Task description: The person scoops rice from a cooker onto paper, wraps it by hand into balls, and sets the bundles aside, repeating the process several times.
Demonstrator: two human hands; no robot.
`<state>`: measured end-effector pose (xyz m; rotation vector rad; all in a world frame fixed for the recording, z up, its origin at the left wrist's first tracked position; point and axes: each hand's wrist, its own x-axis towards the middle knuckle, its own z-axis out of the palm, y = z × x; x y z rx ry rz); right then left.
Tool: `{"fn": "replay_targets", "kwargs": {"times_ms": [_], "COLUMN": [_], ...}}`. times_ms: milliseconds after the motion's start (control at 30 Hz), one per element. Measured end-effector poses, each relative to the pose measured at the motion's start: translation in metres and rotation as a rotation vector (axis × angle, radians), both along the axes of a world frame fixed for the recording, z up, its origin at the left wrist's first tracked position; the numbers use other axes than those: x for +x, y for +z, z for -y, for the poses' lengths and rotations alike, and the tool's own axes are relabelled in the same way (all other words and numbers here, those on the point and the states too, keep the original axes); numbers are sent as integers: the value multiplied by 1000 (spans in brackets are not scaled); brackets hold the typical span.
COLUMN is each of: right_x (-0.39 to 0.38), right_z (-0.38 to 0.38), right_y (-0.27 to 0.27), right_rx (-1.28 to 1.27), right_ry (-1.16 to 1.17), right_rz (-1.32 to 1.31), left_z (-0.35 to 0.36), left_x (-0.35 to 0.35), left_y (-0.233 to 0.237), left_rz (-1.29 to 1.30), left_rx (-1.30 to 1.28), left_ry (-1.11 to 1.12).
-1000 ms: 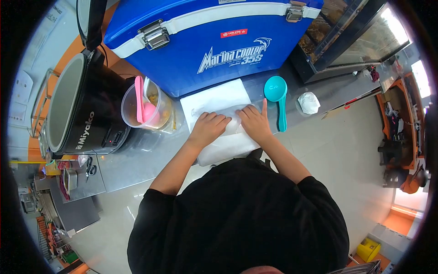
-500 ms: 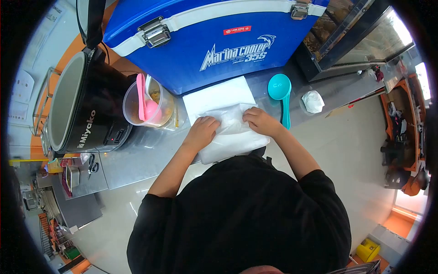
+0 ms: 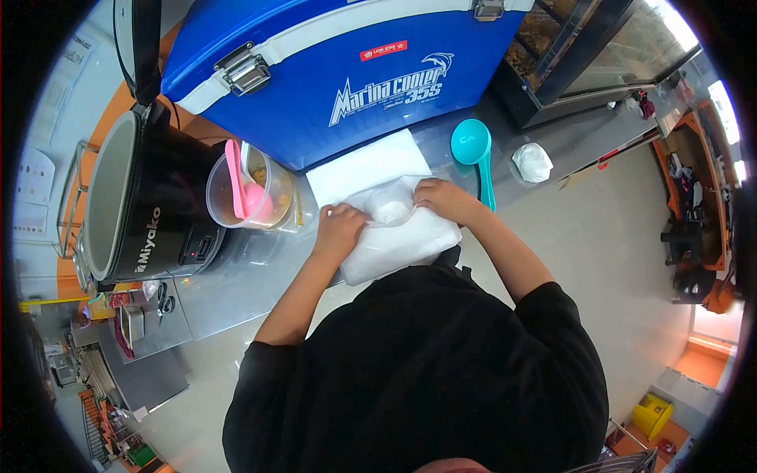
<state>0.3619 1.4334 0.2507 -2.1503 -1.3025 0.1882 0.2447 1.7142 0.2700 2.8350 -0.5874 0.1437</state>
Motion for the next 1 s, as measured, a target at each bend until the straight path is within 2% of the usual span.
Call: {"fn": "replay_targets", "kwargs": {"times_ms": [33, 100, 133, 200, 233, 267, 300, 333, 367, 400, 433, 467, 533, 600, 633, 700, 733, 800, 933, 1000], "right_x": [4, 7, 8, 6, 5, 7, 11, 11, 7, 0, -6, -8, -10, -10, -10, -16, -19, -21, -32, -39], "right_z": [-3, -10, -15, -23, -26, -29, -33, -38, -40, -41, -42, -40, -31, -25, -22, -18, -19, -20, -21, -20], "right_y": [1, 6, 10, 19, 21, 17, 9, 15, 20, 25, 32, 31, 27, 14, 7, -9, -9, -7, 7, 6], "right_rx": [-25, -27, -27, -16, -5, -6, -127, -246, -246, -329, -409, -409, -201, -198, -194, -125, -57, -82, -173, -201], "right_ry": [-13, -75, -139, -216, -294, -291, -309, -327, -324, -354, -382, -380, -420, -365, -309, -304, -298, -284, -281, -303], "right_rz": [-101, -143, -182, -198, -216, -215, -165, -114, -111, 76, 263, 262, 487, 393, 301, 331, 361, 388, 443, 493], "left_z": [4, 17, 20, 25, 29, 34, 36, 35, 34, 32, 31, 30, 29, 29, 30, 33, 33, 33, 33, 38], "left_x": [5, 20, 28, 43, 47, 50, 50, 48, 45, 42, 40, 38, 30, 18, 12, 3, 0, -4, -6, -11], "left_y": [6, 17, 19, 23, 28, 34, 37, 37, 37, 37, 36, 35, 29, 17, 12, 1, -2, -8, -3, 8], "left_rz": [-2, -378, -378, -566, -565, -513, -460, -459, -308, -157, -156, -221, -287, -51, -52, 144, 143, 268, 282, 172], "left_rx": [-1, -51, -52, -34, -37, 87, 211, 209, 176, 143, 144, 72, -1, -105, -104, -91, -90, -48, 39, 66], "left_ry": [0, 383, 385, 579, 581, 555, 528, 531, 464, 395, 397, 411, 426, 360, 360, 289, 290, 190, 121, 84]}}
